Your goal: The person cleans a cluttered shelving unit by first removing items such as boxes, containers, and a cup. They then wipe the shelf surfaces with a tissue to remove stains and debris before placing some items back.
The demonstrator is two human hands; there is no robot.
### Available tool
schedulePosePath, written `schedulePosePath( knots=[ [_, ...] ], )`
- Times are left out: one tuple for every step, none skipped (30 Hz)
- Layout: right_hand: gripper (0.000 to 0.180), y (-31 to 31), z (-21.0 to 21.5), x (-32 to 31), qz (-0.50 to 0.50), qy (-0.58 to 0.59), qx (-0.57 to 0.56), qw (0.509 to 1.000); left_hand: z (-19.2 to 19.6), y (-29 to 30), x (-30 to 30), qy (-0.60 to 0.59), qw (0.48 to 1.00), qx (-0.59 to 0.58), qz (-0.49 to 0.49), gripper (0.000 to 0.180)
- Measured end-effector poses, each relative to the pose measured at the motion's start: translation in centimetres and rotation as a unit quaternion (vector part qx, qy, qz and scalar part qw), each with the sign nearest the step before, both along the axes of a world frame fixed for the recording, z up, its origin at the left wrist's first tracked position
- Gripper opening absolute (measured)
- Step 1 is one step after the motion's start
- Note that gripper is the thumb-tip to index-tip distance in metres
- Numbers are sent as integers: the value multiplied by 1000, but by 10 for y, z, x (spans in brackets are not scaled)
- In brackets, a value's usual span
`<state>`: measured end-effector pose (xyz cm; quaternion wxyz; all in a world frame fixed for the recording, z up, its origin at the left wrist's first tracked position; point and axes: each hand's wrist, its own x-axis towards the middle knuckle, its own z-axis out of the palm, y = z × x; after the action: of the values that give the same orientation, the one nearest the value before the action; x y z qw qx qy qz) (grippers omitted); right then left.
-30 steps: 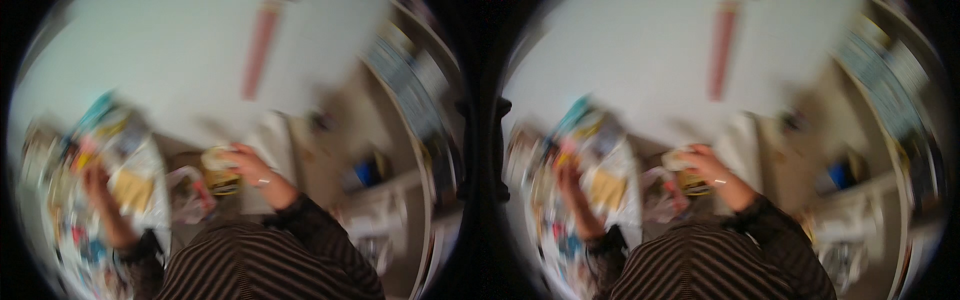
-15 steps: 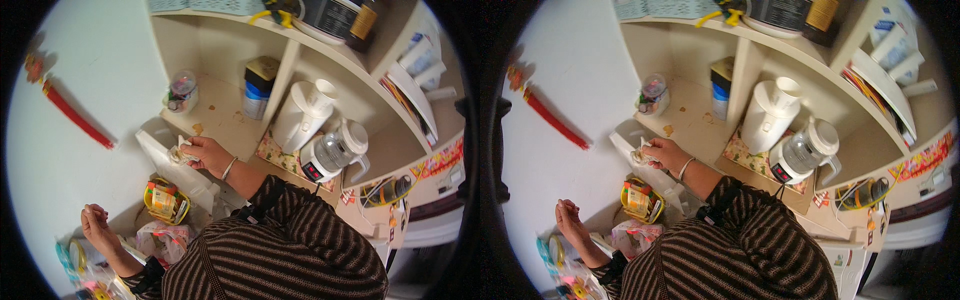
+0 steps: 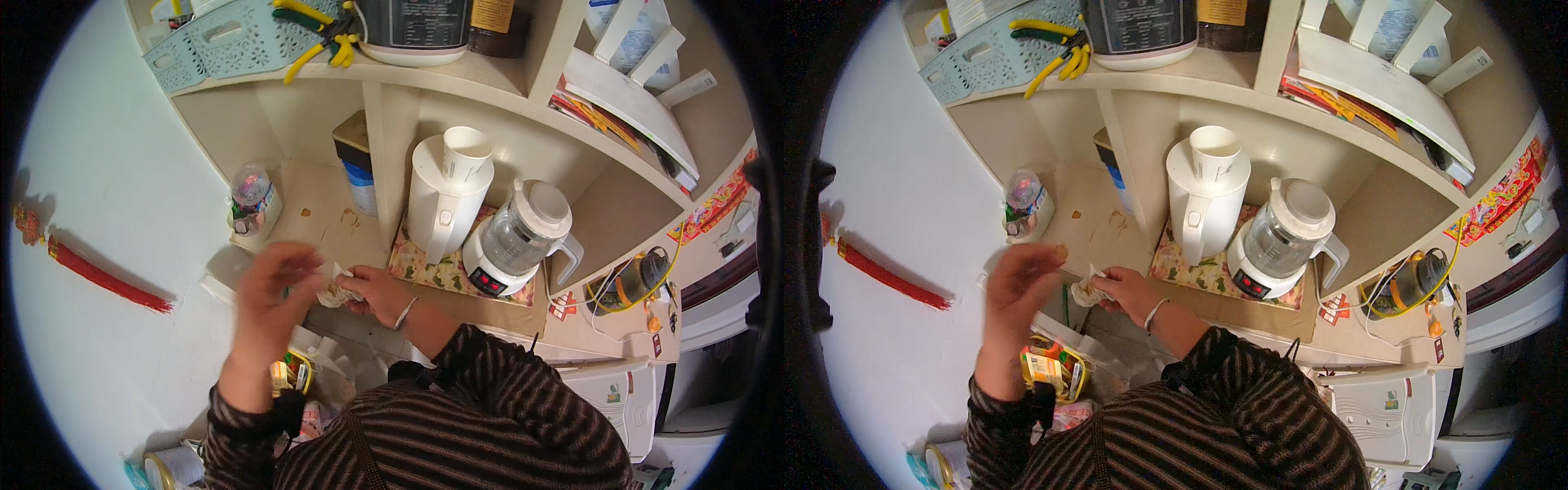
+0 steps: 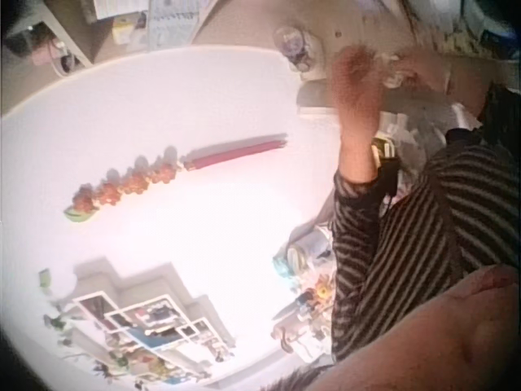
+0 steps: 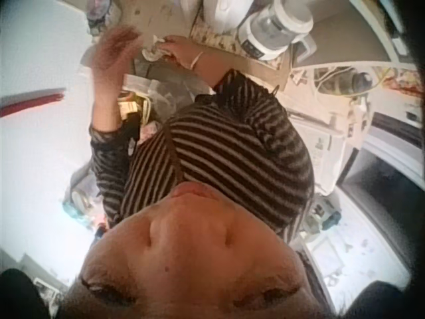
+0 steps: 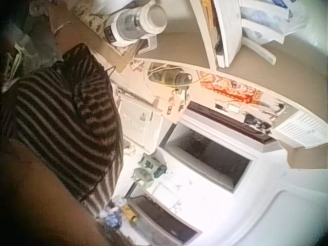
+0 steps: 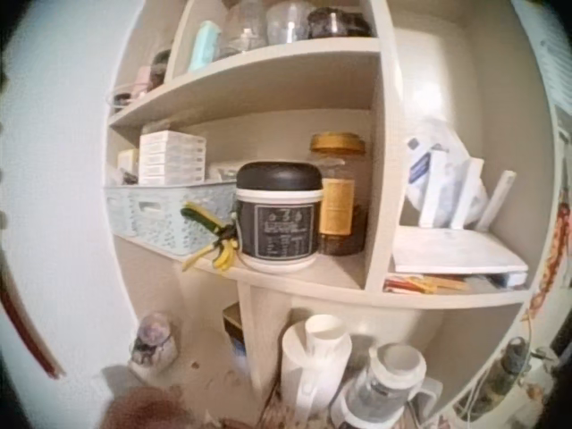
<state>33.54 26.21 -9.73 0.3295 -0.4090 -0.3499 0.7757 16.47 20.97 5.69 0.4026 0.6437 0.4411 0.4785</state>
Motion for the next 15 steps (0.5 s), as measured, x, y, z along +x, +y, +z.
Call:
schedulePosePath(
  knots=[
    [29, -1, -3, 6, -9, 11, -1, 1000, 0, 14, 24, 30, 998, 21, -52, 40],
    [30, -2, -5, 12, -14, 36, 7, 999, -1, 27, 47, 52, 996, 10, -73, 49],
    [30, -2, -9, 17, -26, 48, -2, 999, -3, 39, 70, 52, 992, 32, -107, 57],
    [30, -3, -13, 24, -22, 50, 14, 998, -8, 52, 93, 32, 993, 17, -116, 67],
    [31, -3, -17, 30, -25, 38, 16, 999, -13, 66, 116, -10, 989, 58, -139, 77],
    [31, -2, -23, 35, -26, 26, 10, 999, -17, 82, 136, 25, 992, 65, -101, 81],
    [31, -2, -29, 40, -25, 10, 13, 1000, -22, 98, 154, 52, 991, 100, -66, 86],
    [31, -1, -35, 44, -22, -7, 8, 1000, -26, 112, 169, 91, 990, 103, -30, 90],
    [31, -1, -42, 48, -9, 5, 19, 1000, -30, 124, 181, 85, 989, 124, -7, 91],
    [31, 0, -49, 52, -8, -21, 38, 999, -34, 135, 192, 91, 989, 113, 17, 91],
    [32, 0, -55, 55, 1, -20, 73, 997, -37, 143, 200, 100, 990, 90, 40, 92],
    [33, -1, -60, 58, -7, -44, 86, 995, -39, 150, 205, 80, 993, 79, 19, 89],
    [36, -2, -64, 60, -15, 34, 52, 998, -41, 155, 208, 65, 996, 56, -1, 87],
    [39, -5, -67, 62, -40, 87, -5, 995, -41, 159, 210, 49, 998, 33, -21, 85],
    [42, -6, -68, 65, -38, 104, -18, 994, -40, 162, 212, 51, 998, 26, -36, 84]
  ],
)
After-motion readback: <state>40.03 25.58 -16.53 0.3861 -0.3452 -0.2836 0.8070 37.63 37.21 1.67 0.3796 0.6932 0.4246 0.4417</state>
